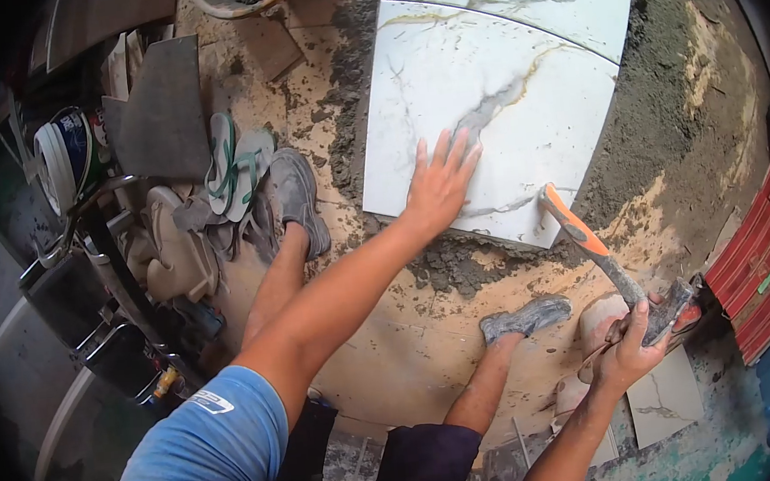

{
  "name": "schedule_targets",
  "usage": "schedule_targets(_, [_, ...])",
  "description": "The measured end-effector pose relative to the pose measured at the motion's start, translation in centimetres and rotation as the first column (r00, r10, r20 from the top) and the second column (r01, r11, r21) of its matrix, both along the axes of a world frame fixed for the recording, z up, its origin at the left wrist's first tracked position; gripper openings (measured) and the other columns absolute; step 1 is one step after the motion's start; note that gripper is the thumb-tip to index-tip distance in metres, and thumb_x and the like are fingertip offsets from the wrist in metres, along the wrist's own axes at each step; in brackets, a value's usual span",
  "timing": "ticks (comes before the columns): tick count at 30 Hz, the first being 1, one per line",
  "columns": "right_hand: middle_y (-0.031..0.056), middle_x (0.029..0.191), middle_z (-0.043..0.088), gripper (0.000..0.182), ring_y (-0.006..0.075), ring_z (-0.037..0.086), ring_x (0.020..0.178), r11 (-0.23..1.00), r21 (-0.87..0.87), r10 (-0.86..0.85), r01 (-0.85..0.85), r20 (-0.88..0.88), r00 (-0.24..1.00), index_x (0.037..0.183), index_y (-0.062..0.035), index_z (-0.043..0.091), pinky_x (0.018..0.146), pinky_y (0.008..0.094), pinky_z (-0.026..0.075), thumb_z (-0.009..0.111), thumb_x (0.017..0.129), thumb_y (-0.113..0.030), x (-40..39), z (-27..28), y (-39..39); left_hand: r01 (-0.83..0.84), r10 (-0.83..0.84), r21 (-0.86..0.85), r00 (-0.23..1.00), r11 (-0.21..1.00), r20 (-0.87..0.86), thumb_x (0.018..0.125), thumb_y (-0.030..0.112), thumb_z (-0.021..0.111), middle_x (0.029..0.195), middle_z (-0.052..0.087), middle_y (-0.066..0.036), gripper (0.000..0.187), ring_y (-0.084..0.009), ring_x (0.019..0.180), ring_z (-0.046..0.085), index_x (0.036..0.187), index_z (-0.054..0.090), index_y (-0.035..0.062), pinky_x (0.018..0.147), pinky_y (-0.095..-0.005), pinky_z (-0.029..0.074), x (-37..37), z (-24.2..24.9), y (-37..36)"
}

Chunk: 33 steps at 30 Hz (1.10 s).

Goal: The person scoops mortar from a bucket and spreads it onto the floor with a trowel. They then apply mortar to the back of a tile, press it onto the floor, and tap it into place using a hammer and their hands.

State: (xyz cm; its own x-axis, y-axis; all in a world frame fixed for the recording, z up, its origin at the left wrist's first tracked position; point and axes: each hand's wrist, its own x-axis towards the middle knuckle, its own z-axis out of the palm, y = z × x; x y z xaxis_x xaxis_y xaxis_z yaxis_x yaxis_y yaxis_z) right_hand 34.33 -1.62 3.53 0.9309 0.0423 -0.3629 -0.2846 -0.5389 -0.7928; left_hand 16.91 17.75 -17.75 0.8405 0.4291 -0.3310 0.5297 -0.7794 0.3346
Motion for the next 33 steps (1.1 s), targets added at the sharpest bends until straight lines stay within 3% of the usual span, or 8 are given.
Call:
schedule_targets(4, [-0.0039,0.067,0.04,0.024,0.0021,0.033,0.051,0.979,0.203,-0.036,0.026,0.047,0.998,0.117,-0.0002,0.051,0.043,0.0196,0.031,0.054,0.097,-0.014,2.1,0.1,1.1,-0.165,0.15,-0.183,0.984,0.969,-0.092,0.077,0.02,0.071,0.155,0.02,-0.015,0.079,-0.0375,0.141,0.021,0.147,0.034,0.0153,0.109,-0.0625,0.022,-4.1,-0.2,-1.9])
schedule_targets(6, [-0.0042,0.068,0.04,0.025,0.0021,0.035,0.053,0.945,0.323,-0.06,0.06,-0.011,0.998,0.117,0.0009,0.051,0.044,0.0188,0.031,0.054,0.097,-0.014,3.9,0.1,2.2,-0.06,0.071,0.104,0.992,0.993,-0.108,0.072,0.025,0.077,0.156,0.017,-0.015,0.087,-0.0392,0.141,0.02,0.147,0.034,0.0165,0.108,-0.0638,0.022,-4.2,-1.6,-2.8])
schedule_targets(10, [-0.0037,0.071,0.043,0.022,0.0021,0.036,0.055,0.946,0.323,-0.042,0.029,0.035,0.999,0.112,0.0003,0.052,0.045,0.0178,0.031,0.057,0.095,-0.013,5.4,-1.7,5.4,-0.118,0.12,0.025,0.99,0.993,-0.076,0.072,0.023,0.076,0.156,0.017,-0.015,0.085,-0.0405,0.14,0.021,0.147,0.035,0.0159,0.107,-0.0655,0.024,-3.9,-1.6,-3.3])
schedule_targets(12, [-0.0034,0.071,0.044,0.021,0.0021,0.037,0.055,0.973,0.232,-0.034,0.011,0.094,0.995,0.111,-0.0014,0.052,0.045,0.0179,0.031,0.059,0.094,-0.011,5.1,-2.6,6.8,-0.14,0.141,0.026,0.989,0.99,-0.051,0.072,0.02,0.075,0.156,0.018,-0.015,0.083,-0.0412,0.14,0.021,0.146,0.037,0.0151,0.106,-0.0666,0.024,-3.9,-1.8,-3.3])
schedule_targets(20, [-0.0032,0.071,0.043,0.02,0.0016,0.037,0.054,0.938,0.346,-0.025,-0.001,0.071,0.997,0.111,-0.0017,0.052,0.043,0.0179,0.03,0.056,0.096,-0.014,4.6,-1.1,6.4,-0.117,0.119,0.025,0.992,0.993,-0.046,0.076,0.016,0.07,0.155,0.018,-0.017,0.077,-0.0415,0.14,0.022,0.145,0.037,0.0141,0.105,-0.0668,0.024,-3.8,-1.6,-3.0])
schedule_targets(24, [-0.0036,0.071,0.044,0.02,0.0024,0.037,0.053,0.964,0.26,-0.078,0.056,0.074,0.994,0.11,-0.0031,0.053,0.044,0.0193,0.032,0.059,0.094,-0.014,3.9,-2.9,7.5,-0.111,0.112,0.024,0.99,0.994,-0.082,0.076,0.019,0.071,0.156,0.017,-0.018,0.081,-0.0421,0.14,0.022,0.147,0.033,0.0142,0.106,-0.0666,0.023,-3.6,-1.4,-3.2])
schedule_targets(32, [-0.0017,0.073,0.051,0.02,0.0029,0.041,0.054,0.937,0.336,-0.128,0.093,0.083,0.988,0.108,-0.0021,0.055,0.043,0.0174,0.031,0.062,0.092,-0.013,3.2,-1.9,8.2,-0.055,0.064,0.067,0.989,0.996,-0.131,0.077,0.026,0.073,0.155,0.018,-0.018,0.083,-0.0418,0.14,0.02,0.148,0.032,0.0137,0.106,-0.0668,0.023,-3.2,-1.3,-3.1])
schedule_targets(33, [-0.0017,0.073,0.051,0.02,0.0029,0.041,0.054,0.938,0.332,-0.136,0.099,0.092,0.986,0.108,-0.0021,0.055,0.043,0.0174,0.031,0.062,0.092,-0.013,3.2,-1.8,8.2,-0.07,0.073,0.028,0.986,0.997,-0.152,0.081,0.02,0.064,0.155,0.019,-0.019,0.071,-0.0417,0.14,0.022,0.146,0.035,0.0128,0.105,-0.0682,0.022,-2.8,-0.6,-2.9])
